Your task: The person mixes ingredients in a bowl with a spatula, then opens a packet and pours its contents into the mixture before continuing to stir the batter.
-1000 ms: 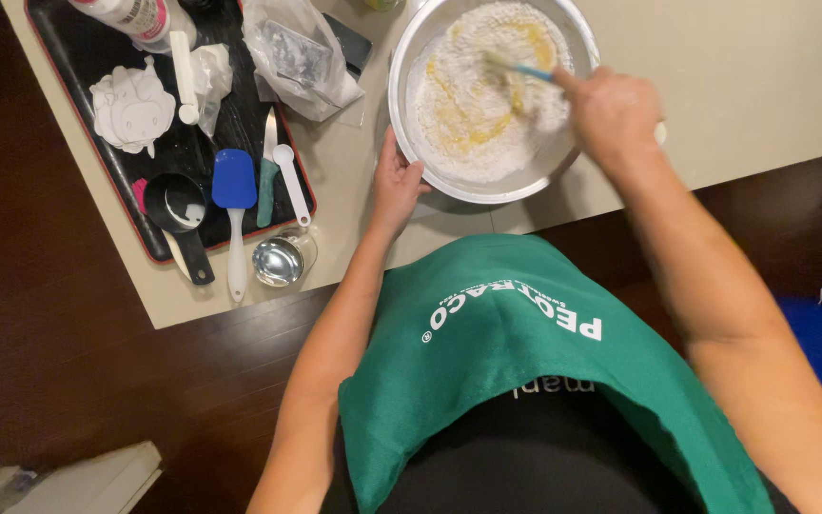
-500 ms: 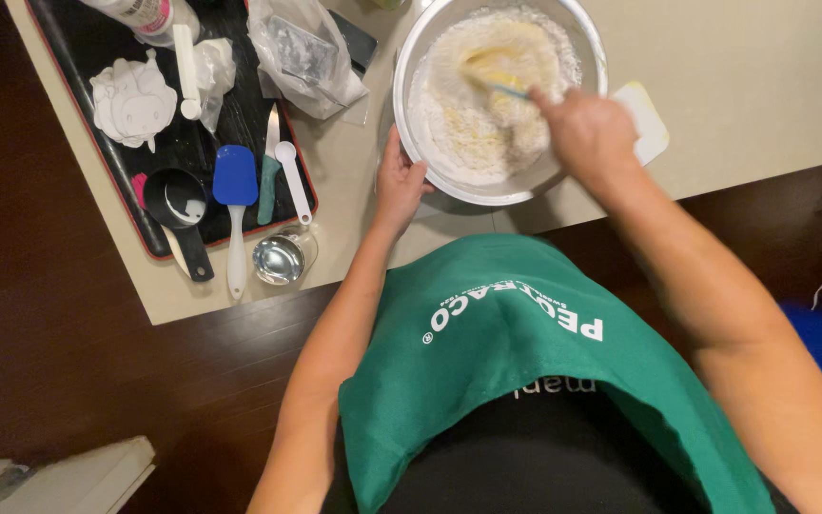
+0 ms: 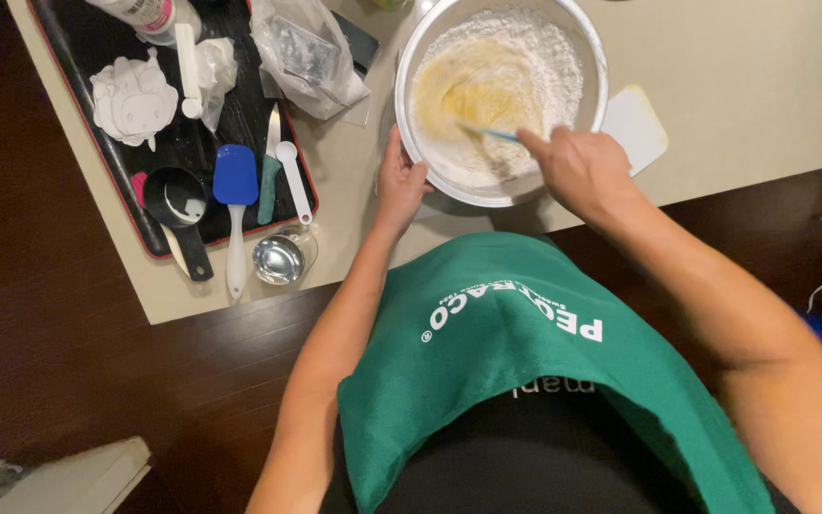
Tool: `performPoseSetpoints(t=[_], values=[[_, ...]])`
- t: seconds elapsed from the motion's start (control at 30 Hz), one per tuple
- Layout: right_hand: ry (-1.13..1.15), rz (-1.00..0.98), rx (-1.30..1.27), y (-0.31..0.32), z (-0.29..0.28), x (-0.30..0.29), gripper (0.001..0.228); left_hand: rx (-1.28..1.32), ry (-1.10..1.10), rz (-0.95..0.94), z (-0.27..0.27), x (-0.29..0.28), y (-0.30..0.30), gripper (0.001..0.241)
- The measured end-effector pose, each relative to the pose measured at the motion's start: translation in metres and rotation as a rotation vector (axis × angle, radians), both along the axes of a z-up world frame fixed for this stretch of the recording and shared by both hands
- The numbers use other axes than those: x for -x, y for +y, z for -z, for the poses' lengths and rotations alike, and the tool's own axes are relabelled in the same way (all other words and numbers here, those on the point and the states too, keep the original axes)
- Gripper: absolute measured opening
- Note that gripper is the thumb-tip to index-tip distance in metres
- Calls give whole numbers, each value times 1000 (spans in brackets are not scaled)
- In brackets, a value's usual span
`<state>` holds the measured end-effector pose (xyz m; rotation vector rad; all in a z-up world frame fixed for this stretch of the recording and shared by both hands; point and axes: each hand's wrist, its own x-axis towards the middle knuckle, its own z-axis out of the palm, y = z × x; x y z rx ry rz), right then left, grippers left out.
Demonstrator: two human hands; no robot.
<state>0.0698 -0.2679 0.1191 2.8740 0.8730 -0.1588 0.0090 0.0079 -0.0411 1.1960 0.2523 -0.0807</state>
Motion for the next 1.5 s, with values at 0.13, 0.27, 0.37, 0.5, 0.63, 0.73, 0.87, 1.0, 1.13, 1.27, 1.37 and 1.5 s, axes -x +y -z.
performPoseSetpoints(t=[0.13, 0.27, 0.37, 0.5, 0.63, 0.73, 0.87, 1.0, 1.13, 1.27, 1.37, 1.5], values=[[351, 226, 167, -40, -37, -25, 55, -62, -14, 10, -7, 3, 2, 79], [13, 164, 124, -14, -26, -39, 36, 2, -27, 28, -9, 0, 3, 78], [-101, 34, 7, 24, -8, -16, 44, 3, -45, 28, -8, -1, 1, 79], [102, -42, -8, 5, -27, 20, 50, 1, -35, 6, -2, 1, 0, 78], [166, 47, 210, -31, -52, -13, 45, -7, 13, 13, 1, 2, 2, 80], [51, 180, 104, -19, -38, -37, 37, 16, -6, 9, 3, 0, 1, 80], [-119, -14, 75, 17, -8, -10, 50, 22, -19, 8, 1, -1, 1, 80], [269, 29, -20, -9, -31, 10, 51, -33, -12, 15, -2, 3, 4, 79], [286, 291, 196, -34, -52, -40, 43, 12, -19, 16, 7, -1, 2, 79], [41, 115, 107, 19, -21, -39, 43, -23, -70, 15, 6, -1, 0, 79], [157, 1, 60, 28, -23, 3, 50, -27, -39, 12, 3, 0, 0, 81], [429, 208, 278, -16, -60, -3, 59, -9, -22, 22, 2, 0, 2, 80]])
